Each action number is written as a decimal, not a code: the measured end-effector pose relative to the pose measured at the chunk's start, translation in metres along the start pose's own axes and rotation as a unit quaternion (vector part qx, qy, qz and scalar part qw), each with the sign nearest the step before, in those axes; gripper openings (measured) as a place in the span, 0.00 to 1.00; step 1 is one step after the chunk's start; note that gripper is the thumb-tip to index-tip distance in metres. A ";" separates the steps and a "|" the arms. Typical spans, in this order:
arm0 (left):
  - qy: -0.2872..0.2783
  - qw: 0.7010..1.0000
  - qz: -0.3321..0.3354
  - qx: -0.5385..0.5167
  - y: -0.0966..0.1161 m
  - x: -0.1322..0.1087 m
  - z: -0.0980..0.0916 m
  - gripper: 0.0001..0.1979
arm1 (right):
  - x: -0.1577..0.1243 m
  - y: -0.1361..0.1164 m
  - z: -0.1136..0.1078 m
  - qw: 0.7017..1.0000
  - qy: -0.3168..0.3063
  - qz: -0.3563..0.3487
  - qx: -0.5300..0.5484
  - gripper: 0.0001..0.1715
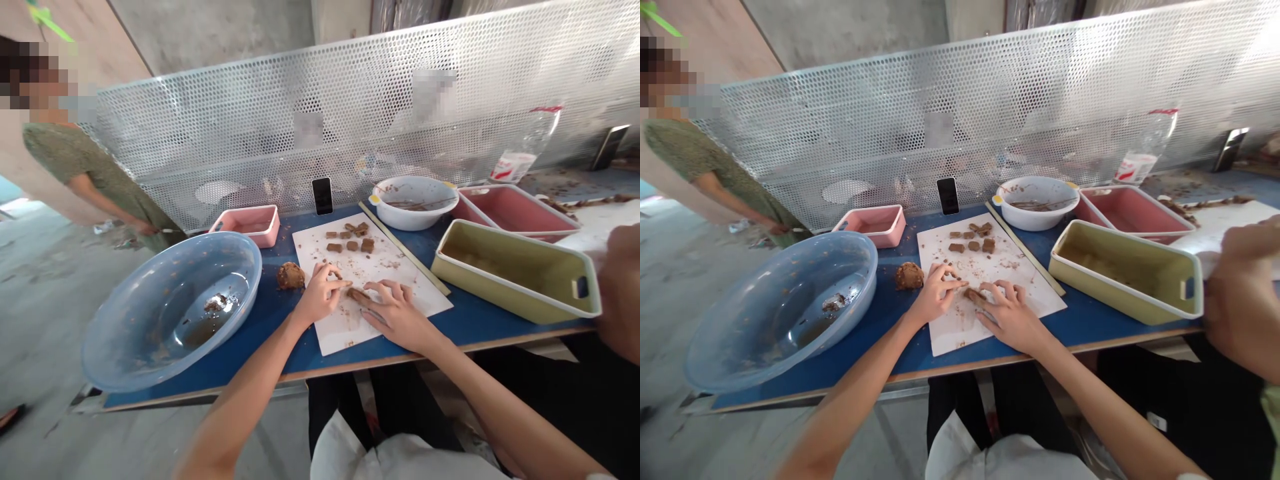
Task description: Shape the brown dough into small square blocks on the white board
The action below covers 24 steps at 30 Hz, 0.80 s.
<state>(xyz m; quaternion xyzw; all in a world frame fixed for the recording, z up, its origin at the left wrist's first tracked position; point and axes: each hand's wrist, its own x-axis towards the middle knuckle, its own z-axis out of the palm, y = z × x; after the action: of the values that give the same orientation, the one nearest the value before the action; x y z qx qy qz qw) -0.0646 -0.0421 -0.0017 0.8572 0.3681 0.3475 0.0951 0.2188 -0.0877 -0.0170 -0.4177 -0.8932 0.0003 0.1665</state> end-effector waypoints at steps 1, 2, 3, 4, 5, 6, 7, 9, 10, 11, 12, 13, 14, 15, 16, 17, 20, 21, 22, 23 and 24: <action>-0.001 1.000 -0.001 0.000 0.000 0.000 0.000 0.26 | 0.000 0.000 0.000 1.000 0.002 0.003 -0.003 0.30; -0.001 1.000 -0.001 -0.001 -0.001 0.000 0.000 0.26 | 0.000 0.000 0.000 1.000 0.005 0.006 -0.004 0.30; -0.001 1.000 0.000 -0.003 -0.001 0.000 0.000 0.26 | 0.000 0.000 0.000 1.000 0.008 0.007 -0.004 0.30; 0.000 1.000 0.001 -0.004 -0.001 0.000 0.001 0.26 | 0.000 0.000 0.000 1.000 0.010 0.006 -0.002 0.29; 0.001 1.000 0.002 -0.006 -0.001 0.000 0.001 0.26 | 0.001 0.000 0.000 1.000 0.009 0.003 0.001 0.29; 0.002 1.000 0.003 -0.008 -0.002 -0.001 0.001 0.26 | 0.001 0.000 0.000 1.000 0.007 0.000 0.003 0.30; 0.002 1.000 0.003 -0.008 -0.002 -0.001 0.001 0.26 | 0.001 0.000 0.000 1.000 0.004 0.000 0.005 0.30; 0.001 1.000 0.000 -0.007 -0.002 -0.001 0.002 0.26 | 0.001 0.000 0.000 1.000 -0.003 0.006 0.008 0.31; 0.001 1.000 -0.002 -0.005 -0.002 -0.001 0.002 0.26 | 0.001 0.000 -0.001 1.000 -0.006 0.011 0.010 0.31; 0.003 1.000 -0.003 -0.004 -0.002 -0.001 0.002 0.26 | 0.002 0.000 -0.001 1.000 -0.009 0.014 0.013 0.31; 0.005 1.000 -0.004 -0.003 -0.002 -0.001 0.002 0.26 | 0.002 0.000 -0.001 1.000 -0.012 0.015 0.018 0.31; 0.008 1.000 -0.004 -0.001 -0.002 -0.001 0.002 0.26 | 0.002 0.000 -0.001 1.000 -0.014 0.015 0.022 0.31; 0.011 1.000 -0.004 0.001 -0.002 -0.001 0.002 0.26 | 0.002 0.000 -0.002 1.000 -0.014 0.013 0.025 0.31; 0.011 1.000 -0.004 0.005 -0.002 -0.001 0.002 0.26 | 0.002 0.001 -0.001 1.000 -0.013 0.012 0.026 0.31; 0.011 1.000 -0.005 0.010 -0.002 -0.001 0.002 0.26 | 0.002 0.001 -0.001 1.000 -0.011 0.011 0.025 0.31; 0.010 1.000 -0.007 0.015 -0.002 -0.001 0.001 0.26 | 0.002 0.001 -0.001 1.000 -0.010 0.011 0.024 0.31; 0.009 1.000 -0.013 0.020 -0.001 0.000 0.001 0.25 | 0.002 0.003 0.000 1.000 -0.008 0.013 0.023 0.32; 0.010 1.000 -0.013 0.020 0.000 0.000 0.001 0.25 | 0.002 0.003 -0.001 1.000 -0.010 0.011 0.025 0.31; 0.011 1.000 -0.013 0.019 0.000 0.000 0.000 0.25 | 0.002 0.003 -0.001 1.000 -0.012 0.009 0.028 0.31; 0.013 1.000 -0.013 0.018 0.000 -0.001 0.000 0.25 | 0.002 0.003 -0.001 0.999 -0.013 0.007 0.031 0.31; 0.015 1.000 -0.013 0.016 0.000 -0.001 0.000 0.25 | 0.003 0.003 -0.001 0.999 -0.014 0.006 0.032 0.31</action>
<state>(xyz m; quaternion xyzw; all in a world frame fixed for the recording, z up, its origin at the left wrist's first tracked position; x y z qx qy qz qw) -0.0647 -0.0424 -0.0025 0.8486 0.3863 0.3526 0.0802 0.2196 -0.0838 -0.0157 -0.4172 -0.8925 0.0359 0.1677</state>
